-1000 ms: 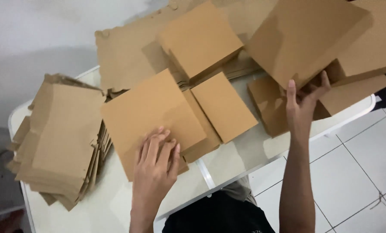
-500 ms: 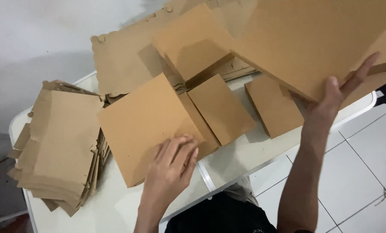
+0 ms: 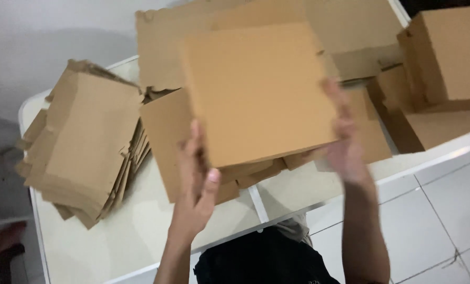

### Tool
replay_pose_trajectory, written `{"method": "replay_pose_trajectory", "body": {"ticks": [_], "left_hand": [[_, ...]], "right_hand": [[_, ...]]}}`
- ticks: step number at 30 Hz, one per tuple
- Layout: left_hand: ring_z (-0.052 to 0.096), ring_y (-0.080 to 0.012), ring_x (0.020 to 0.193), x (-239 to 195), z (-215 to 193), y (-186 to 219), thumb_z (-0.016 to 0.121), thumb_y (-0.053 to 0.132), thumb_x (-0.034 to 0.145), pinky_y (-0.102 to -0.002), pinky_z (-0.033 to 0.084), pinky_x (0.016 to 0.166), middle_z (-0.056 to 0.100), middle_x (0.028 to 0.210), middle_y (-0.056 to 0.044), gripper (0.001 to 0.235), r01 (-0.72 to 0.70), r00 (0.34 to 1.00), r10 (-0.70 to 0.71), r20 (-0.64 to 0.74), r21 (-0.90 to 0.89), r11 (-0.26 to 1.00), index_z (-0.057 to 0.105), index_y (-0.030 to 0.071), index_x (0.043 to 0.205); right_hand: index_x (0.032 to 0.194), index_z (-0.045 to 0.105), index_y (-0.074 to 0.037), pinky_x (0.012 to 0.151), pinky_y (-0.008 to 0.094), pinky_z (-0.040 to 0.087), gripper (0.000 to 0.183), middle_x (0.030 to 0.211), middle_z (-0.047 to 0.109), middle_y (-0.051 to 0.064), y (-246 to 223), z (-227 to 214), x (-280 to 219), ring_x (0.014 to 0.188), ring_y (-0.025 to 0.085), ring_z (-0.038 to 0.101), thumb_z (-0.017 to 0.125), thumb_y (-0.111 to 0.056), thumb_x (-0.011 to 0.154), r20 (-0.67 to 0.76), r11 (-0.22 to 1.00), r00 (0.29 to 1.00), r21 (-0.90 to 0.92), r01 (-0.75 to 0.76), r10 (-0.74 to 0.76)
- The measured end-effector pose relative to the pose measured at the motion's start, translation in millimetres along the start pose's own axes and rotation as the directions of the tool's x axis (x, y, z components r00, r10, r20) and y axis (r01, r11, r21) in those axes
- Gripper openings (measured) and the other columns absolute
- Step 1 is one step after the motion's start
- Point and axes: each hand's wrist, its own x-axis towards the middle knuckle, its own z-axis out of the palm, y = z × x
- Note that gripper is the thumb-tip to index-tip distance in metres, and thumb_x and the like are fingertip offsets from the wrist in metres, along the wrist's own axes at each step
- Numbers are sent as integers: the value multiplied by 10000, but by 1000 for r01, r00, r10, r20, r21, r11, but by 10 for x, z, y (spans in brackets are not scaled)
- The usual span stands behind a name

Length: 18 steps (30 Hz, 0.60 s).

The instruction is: The person folds a flat cardboard sheet into a small rectangular box by tucking and folding the flaps. They then place the finished box on a stack of similar boxes and continue to organize the pile on the table.

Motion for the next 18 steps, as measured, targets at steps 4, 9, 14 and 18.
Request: {"method": "replay_pose_trajectory", "body": {"ticks": [4, 9, 14, 18], "left_hand": [[311, -291, 1550, 37, -70, 60, 456, 290, 1057, -522, 211, 1282, 269, 1666, -145, 611, -76, 988, 54, 145, 145, 987, 233, 66, 1580], [442, -267, 1414, 1, -137, -239, 440, 491, 1041, -540, 376, 1099, 435, 1549, -119, 562, -173, 981, 81, 176, 616, 769, 455, 189, 1516], [400, -356, 1434, -74, -272, -212, 541, 446, 1013, -533, 365, 1117, 543, 1472, -105, 477, -111, 994, 76, 82, 789, 604, 601, 188, 1410], [444, -346, 1397, -125, -382, -170, 584, 405, 1006, -495, 376, 1102, 581, 1417, -94, 419, -122, 991, 121, 63, 812, 571, 643, 182, 1356]], "right_hand": [[1628, 312, -133, 888, 412, 350, 677, 1658, 345, 69, -202, -285, 3, 1309, 241, 396, 372, -470, 1044, -214, 999, 976, 24, 34, -28], [1582, 503, -242, 401, 304, 372, 770, 1540, 577, -37, -250, -537, -5, 978, 189, 588, 398, -439, 845, -486, 970, 842, 168, -175, 236], [1528, 507, -144, 426, 270, 326, 683, 1549, 520, 77, 22, -666, -14, 913, 184, 553, 311, -338, 903, -520, 963, 841, -121, -242, 146], [1462, 518, -214, 493, 261, 320, 581, 1288, 615, -43, 67, -444, 0, 898, 117, 532, 327, -377, 938, -597, 912, 730, 5, -411, 332]]}}
